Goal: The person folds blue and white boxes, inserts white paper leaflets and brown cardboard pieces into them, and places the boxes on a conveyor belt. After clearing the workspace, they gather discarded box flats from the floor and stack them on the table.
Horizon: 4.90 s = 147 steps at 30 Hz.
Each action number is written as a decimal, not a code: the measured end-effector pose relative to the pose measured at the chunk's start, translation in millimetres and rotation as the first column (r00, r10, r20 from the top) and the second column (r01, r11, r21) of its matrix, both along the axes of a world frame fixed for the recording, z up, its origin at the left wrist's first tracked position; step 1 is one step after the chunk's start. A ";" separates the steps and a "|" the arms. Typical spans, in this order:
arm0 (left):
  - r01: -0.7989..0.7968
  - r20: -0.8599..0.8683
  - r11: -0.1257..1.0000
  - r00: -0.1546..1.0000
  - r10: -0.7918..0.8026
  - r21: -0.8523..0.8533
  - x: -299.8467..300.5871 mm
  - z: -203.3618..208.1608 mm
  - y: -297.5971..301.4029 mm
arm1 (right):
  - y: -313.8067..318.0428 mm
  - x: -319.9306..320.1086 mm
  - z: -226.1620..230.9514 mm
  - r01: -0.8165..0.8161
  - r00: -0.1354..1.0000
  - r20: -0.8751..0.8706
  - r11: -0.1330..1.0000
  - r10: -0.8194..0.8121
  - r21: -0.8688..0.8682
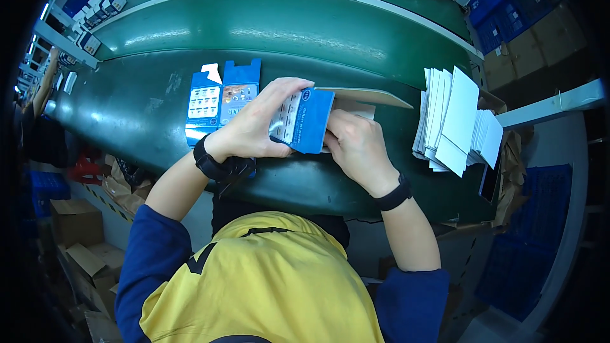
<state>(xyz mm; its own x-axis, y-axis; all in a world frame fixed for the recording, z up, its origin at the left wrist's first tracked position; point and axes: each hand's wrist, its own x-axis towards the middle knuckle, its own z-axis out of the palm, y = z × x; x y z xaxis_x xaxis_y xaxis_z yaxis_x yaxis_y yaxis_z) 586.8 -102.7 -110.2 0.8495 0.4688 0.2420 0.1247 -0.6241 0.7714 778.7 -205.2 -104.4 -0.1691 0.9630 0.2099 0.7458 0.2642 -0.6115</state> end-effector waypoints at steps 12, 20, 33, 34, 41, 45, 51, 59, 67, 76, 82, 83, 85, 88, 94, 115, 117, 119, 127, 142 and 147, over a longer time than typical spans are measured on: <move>0.025 -0.079 0.970 0.996 -0.045 -0.241 -2.9 -3.6 2.7 | -31.2 5.8 21.0 0.228 0.961 -0.203 0.954 -0.188 0.196; -0.043 -0.050 0.977 0.998 0.033 -0.208 -18.6 -21.1 2.1 | -61.0 55.8 -7.3 0.672 0.199 -0.957 0.740 -0.211 -0.023; -0.351 0.199 0.899 0.892 0.406 -0.262 -26.6 -9.1 -32.1 | -70.4 4.3 -33.3 0.438 0.415 -0.633 0.754 -0.653 -0.490; -0.350 0.199 0.901 0.893 0.404 -0.257 -26.0 -11.7 -35.5 | -73.8 2.3 -25.3 0.612 0.529 -0.514 0.723 -0.676 -0.321; -0.430 0.207 0.901 0.888 0.411 0.053 -19.4 -23.0 -68.7 | -53.2 -51.9 31.5 0.519 0.848 -0.198 0.845 -0.491 0.127; -0.438 0.287 0.867 0.884 0.368 0.239 -19.8 -15.3 -76.4 | -44.4 -52.6 5.4 0.455 0.890 -0.095 0.880 -0.445 0.140; -0.464 0.042 0.883 0.886 0.463 0.064 -28.1 -27.2 -70.3 | -67.7 -39.5 19.7 0.653 0.754 -0.320 0.708 -0.574 0.268; -0.629 -0.061 0.766 0.777 0.627 -0.133 -22.8 -29.7 -50.6 | -134.9 6.7 28.9 0.868 0.343 -0.881 0.470 -0.326 0.164; -0.153 0.169 0.938 0.980 0.104 0.311 34.2 -10.8 -83.6 | -132.4 -7.1 -2.3 0.672 0.249 -0.801 0.693 -0.544 -0.262; -0.368 0.046 0.861 0.925 0.376 0.351 84.7 -27.2 -67.7 | -149.0 -11.4 0.7 0.550 0.560 -0.583 0.791 -0.588 -0.268; -0.312 -0.131 0.933 0.932 0.337 0.179 59.5 -17.3 -84.2 | -143.2 -13.3 19.6 0.477 0.774 -0.365 0.856 -0.517 -0.201; -0.333 -0.033 0.922 0.938 0.346 0.197 55.9 -16.0 -85.4 | -141.7 -13.5 20.1 0.467 0.782 -0.365 0.863 -0.505 -0.194; -0.341 0.101 0.915 0.940 0.327 0.215 37.3 -2.4 -95.0 | -143.0 -11.5 19.0 0.486 0.800 -0.308 0.857 -0.514 -0.168; -0.493 0.386 0.796 0.850 0.357 0.351 -4.3 15.3 -81.3 | -137.4 -3.5 16.8 0.473 0.816 -0.276 0.862 -0.507 -0.183; -0.621 -0.043 0.757 0.767 0.641 0.202 -20.3 33.0 30.4 | -109.4 -19.3 4.6 0.555 0.800 -0.142 0.809 -0.583 -0.196; -0.878 -0.077 0.431 0.424 0.902 0.209 -37.9 -4.5 258.2 | -64.1 -4.0 -2.8 0.600 0.501 -0.568 0.735 -0.653 -0.316; -0.845 -0.077 0.466 0.463 0.883 0.263 -48.5 3.5 249.2 | -56.8 2.8 -21.5 0.618 0.575 -0.586 0.773 -0.570 -0.146; -0.755 -0.050 0.560 0.580 0.813 0.342 -68.9 19.2 226.4 | -49.2 -11.2 -11.0 0.611 0.509 -0.672 0.775 -0.539 -0.160; -0.052 -0.431 0.967 0.888 0.159 0.248 -97.9 27.3 93.5 | -78.2 -12.6 -17.7 0.753 0.217 -0.857 0.639 -0.467 -0.157; 0.534 -0.511 0.792 0.789 -0.341 0.297 117.3 -41.1 -56.1 | -169.6 -10.7 -41.0 0.745 -0.077 -0.895 0.571 -0.439 -0.344; 0.537 -0.496 0.817 0.778 -0.385 0.210 87.6 -35.3 -72.9 | -140.8 -3.1 -38.2 0.683 -0.071 -0.915 0.649 -0.398 -0.335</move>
